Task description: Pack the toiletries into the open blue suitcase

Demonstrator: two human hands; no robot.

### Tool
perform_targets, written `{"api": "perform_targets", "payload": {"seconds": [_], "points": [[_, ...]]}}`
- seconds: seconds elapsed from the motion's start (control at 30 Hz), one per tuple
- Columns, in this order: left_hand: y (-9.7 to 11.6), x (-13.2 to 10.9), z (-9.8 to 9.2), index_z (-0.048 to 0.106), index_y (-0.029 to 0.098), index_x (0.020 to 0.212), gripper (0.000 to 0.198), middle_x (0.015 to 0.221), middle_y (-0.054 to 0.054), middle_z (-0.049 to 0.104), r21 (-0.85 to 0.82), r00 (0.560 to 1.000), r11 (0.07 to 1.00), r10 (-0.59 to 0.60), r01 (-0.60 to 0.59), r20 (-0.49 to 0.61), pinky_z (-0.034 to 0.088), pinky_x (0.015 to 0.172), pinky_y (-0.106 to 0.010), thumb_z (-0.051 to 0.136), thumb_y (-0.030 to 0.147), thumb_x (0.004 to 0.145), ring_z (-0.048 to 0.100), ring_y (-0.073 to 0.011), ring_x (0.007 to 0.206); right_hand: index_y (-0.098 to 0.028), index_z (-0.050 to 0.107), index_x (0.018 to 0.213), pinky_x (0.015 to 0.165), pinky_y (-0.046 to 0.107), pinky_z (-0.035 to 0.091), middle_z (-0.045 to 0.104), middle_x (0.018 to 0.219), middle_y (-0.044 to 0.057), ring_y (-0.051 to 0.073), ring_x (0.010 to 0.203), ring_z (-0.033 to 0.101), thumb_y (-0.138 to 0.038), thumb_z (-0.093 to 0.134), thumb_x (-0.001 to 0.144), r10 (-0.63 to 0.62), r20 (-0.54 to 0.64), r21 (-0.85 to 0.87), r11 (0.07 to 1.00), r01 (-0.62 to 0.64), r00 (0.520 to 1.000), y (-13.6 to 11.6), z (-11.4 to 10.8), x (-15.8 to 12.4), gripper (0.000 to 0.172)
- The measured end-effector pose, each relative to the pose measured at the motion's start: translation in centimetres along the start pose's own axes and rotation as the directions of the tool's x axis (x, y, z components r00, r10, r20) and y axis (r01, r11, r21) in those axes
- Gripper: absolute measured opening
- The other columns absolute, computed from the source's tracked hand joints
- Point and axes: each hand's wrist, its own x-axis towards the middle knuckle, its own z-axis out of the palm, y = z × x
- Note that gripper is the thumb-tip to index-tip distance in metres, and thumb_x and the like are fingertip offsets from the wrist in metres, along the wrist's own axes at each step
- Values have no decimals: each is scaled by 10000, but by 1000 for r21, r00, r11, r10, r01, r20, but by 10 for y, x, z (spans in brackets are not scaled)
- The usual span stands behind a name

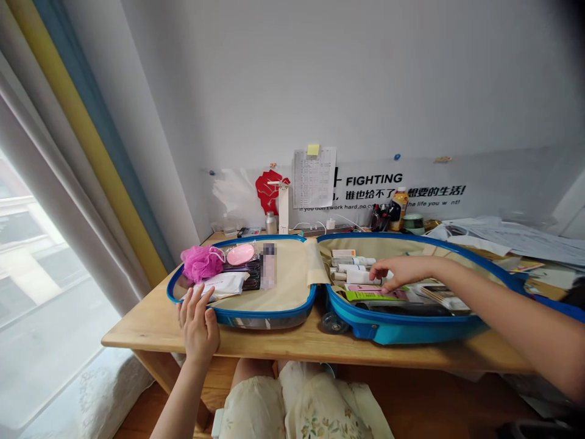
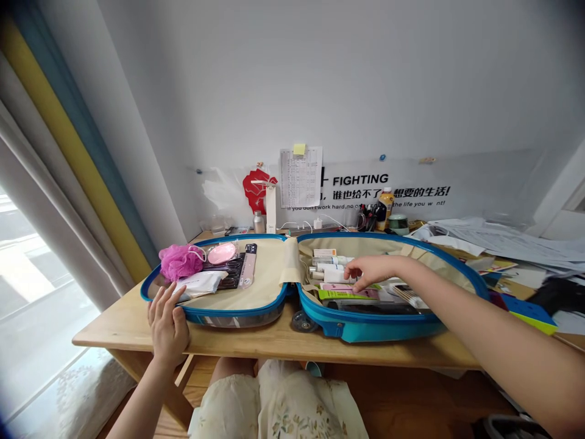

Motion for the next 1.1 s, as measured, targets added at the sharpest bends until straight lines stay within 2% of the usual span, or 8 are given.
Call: {"api": "perform_targets", "payload": {"seconds": [0.13,0.33,0.5,0.63,0.77,0.87,0.97,1.1], "points": [[1,1,-1,570,196,1309,471,1392,-135,539,2,1000,1000,1,-1,10,199,1171,-490,270,387,1000,348,-274,1409,-193,674,1057,848,356,475,667,1103,114,274,997,631,-488,631,660,31,32,-36,999,-30,999,-15,10,0,496],[3,1,-2,577,197,1301,476,1375,-135,552,1,1000,1000,-8,8,7,190,1172,-491,270,400,999,357,-277,1401,-197,670,1082,776,321,471,685,1044,98,249,945,645,-411,592,678,49,23,-55,997,-48,999,-12,14,2,464],[1,1,-1,585,203,1288,478,1372,-130,554,5,1000,1000,-17,16,10,198,1169,-487,266,411,1000,364,-274,1396,-202,686,984,735,345,448,696,943,101,247,843,633,-358,560,681,39,-28,-139,989,-42,999,-15,15,-2,363],[0,1,-1,588,203,1286,489,1367,-131,559,6,999,999,-33,33,18,189,1175,-484,260,424,998,358,-271,1402,-212,668,885,703,338,429,683,921,94,242,815,614,-299,570,628,71,-46,-171,982,-78,996,-16,18,-1,288],[1,1,-1,587,209,1289,493,1366,-126,560,-1,999,999,-39,39,18,193,1173,-483,260,434,996,356,-269,1403,-213,615,802,628,319,395,654,849,84,219,718,579,-332,587,620,115,-87,-171,977,-129,990,-12,19,1,220],[1,1,-1,584,210,1295,487,1364,-125,561,-10,999,999,-30,31,11,194,1172,-487,267,428,995,349,-271,1406,-209,602,818,621,317,385,649,839,84,212,697,564,-394,546,688,121,-123,-169,975,-141,985,-14,10,2,233],[1,1,0,582,202,1295,476,1375,-131,553,-4,1000,1000,-19,19,13,185,1175,-486,270,402,997,345,-272,1409,-211,626,939,667,312,403,668,930,91,223,778,592,-437,482,776,75,-198,-153,982,-106,977,-30,-10,8,313],[1,0,0,579,198,1297,474,1390,-132,542,-3,999,1000,-30,30,18,194,1172,-491,270,393,995,343,-272,1411,-207,640,1150,710,301,422,662,1124,110,236,921,614,-414,456,843,-91,-324,-226,974,16,942,-85,-37,31,414]]}}
